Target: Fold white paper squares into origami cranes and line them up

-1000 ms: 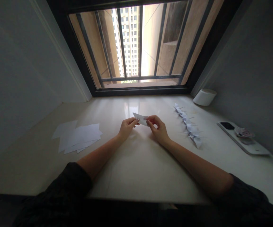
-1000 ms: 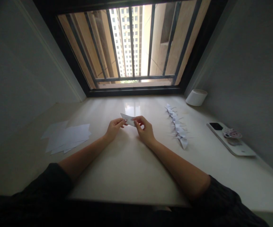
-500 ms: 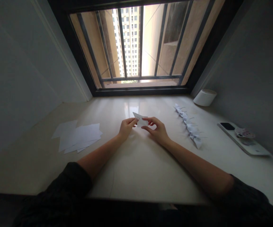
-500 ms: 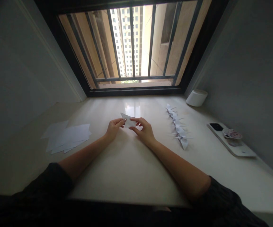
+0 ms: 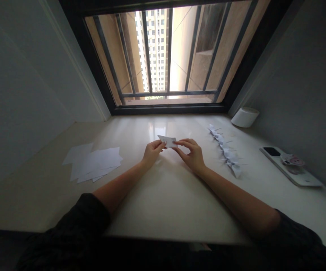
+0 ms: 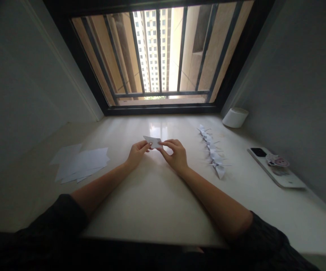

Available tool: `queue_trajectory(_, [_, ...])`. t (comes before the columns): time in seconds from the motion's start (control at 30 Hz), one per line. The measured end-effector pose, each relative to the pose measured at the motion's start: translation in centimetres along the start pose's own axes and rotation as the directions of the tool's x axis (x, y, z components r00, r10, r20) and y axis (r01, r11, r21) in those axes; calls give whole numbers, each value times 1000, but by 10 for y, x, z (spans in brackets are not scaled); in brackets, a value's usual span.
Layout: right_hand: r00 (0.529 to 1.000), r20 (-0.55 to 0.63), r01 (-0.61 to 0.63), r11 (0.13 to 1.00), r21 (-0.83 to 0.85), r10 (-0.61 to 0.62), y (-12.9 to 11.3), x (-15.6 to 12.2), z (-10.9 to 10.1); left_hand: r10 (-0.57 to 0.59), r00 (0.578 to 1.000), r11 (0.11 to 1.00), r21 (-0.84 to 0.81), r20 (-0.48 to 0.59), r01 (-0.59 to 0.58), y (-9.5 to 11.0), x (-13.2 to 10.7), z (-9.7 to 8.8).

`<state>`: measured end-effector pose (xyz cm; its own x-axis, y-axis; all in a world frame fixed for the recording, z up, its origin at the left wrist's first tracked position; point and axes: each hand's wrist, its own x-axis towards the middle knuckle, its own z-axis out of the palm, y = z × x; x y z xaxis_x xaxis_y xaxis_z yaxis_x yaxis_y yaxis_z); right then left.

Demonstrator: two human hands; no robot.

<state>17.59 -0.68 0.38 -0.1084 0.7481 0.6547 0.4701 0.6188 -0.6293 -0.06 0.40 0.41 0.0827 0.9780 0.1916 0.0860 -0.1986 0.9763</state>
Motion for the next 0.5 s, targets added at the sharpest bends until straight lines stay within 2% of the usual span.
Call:
queue_trajectory(0.17, [997,74,26,998,-59,-21,7,-2,2,-28,1000,999,-23,-1,28,-2,2,-3])
queue_trajectory(0.23, [998,65,6,999,-44,-3,9,-2,3,-35,999,999,-18,11,35,-2,3,-3])
queue_trajectory(0.37, [997,24,-76,992,102,74,10,1,3,-3,1000,1000,1,29,2,0,1,-1])
queue_trajectory(0.5, [978,79,-207,930,302,192,15,3,5,81,996,994,69,46,-84,4,-3,1])
